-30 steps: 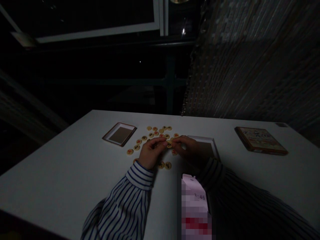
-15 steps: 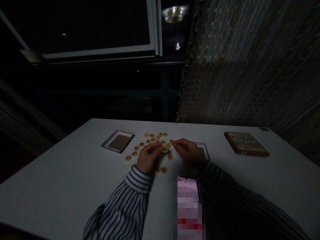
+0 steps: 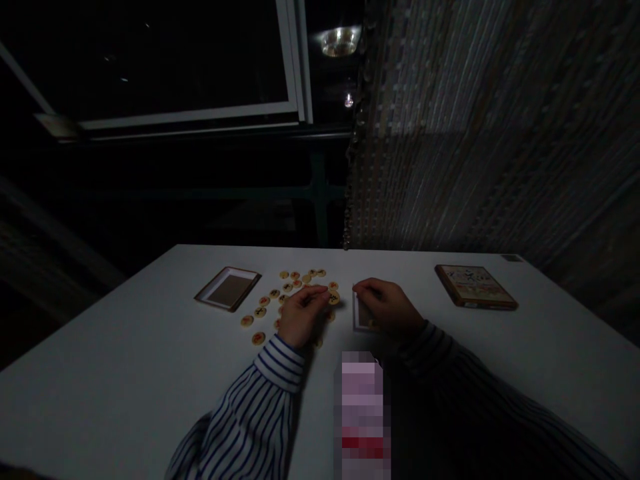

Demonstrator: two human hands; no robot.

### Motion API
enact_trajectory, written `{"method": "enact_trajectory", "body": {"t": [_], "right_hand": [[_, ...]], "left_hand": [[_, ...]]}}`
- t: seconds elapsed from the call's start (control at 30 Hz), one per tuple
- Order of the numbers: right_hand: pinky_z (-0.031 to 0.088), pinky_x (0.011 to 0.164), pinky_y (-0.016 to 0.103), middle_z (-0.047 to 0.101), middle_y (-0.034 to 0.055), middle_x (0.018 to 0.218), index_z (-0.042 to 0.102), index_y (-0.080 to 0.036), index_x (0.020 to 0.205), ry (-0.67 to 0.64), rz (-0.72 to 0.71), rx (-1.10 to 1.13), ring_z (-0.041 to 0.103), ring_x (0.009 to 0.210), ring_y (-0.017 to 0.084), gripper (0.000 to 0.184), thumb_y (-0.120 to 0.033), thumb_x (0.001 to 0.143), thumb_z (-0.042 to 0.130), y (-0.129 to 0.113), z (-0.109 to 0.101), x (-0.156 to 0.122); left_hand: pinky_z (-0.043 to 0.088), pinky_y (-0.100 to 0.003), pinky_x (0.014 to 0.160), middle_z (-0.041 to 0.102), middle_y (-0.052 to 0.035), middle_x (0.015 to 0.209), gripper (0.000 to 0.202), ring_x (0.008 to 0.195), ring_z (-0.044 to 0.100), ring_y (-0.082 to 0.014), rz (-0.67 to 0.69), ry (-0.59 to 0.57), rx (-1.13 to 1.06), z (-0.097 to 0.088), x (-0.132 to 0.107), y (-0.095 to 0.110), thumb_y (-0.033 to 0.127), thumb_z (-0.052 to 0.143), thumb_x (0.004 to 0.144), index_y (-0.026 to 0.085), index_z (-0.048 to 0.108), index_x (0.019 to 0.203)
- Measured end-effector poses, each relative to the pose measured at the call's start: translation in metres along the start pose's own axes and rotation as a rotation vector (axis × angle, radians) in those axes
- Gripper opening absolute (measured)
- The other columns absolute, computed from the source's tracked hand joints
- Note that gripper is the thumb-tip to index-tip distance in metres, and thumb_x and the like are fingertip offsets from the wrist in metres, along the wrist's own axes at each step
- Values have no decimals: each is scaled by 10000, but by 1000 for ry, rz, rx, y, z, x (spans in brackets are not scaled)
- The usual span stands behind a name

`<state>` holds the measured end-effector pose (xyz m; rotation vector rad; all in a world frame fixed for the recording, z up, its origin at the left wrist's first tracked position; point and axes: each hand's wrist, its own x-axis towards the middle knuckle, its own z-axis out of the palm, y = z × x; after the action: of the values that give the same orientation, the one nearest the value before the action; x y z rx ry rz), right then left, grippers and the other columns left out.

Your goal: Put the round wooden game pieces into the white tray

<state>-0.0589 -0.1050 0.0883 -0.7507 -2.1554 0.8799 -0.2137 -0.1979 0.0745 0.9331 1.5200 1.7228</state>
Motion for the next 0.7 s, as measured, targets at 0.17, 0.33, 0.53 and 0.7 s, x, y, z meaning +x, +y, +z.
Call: {"method": "enact_trajectory", "body": {"t": [0.17, 0.33, 0.53, 0.7], "right_hand": [[438, 576, 249, 640, 18, 691, 634, -169, 831, 4, 26, -36, 572, 626, 138, 225, -271, 773, 442, 6, 0, -1], [424, 542, 239, 626, 0, 647, 624, -181, 795, 22, 55, -50, 561, 586, 127, 211, -290, 763, 446, 10, -4, -1], [399, 494, 211, 591, -15, 597, 609, -173, 769, 2, 44, -61, 530, 537, 104, 195, -296, 753, 459, 13, -11, 0], [414, 509, 213, 600, -8, 621, 593, -163, 772, -80, 88, -17, 540, 549, 101, 163, -275, 726, 484, 16, -13, 1]], "left_hand": [[452, -248, 617, 657, -48, 756, 275, 660, 587, -134, -26, -29, 16, 19, 3, 0, 323, 671, 629, 146, 647, 838], [449, -272, 720, 659, -60, 825, 265, 782, 591, -157, -1, -22, 20, 31, 7, -11, 320, 668, 627, 145, 654, 826], [460, -276, 712, 660, -40, 745, 246, 729, 601, -149, -40, -12, -30, 34, 1, -22, 296, 684, 607, 143, 650, 796], [466, -259, 670, 661, -34, 715, 202, 684, 598, -136, -45, 25, -18, 38, -5, -20, 270, 686, 599, 145, 656, 754]]}}
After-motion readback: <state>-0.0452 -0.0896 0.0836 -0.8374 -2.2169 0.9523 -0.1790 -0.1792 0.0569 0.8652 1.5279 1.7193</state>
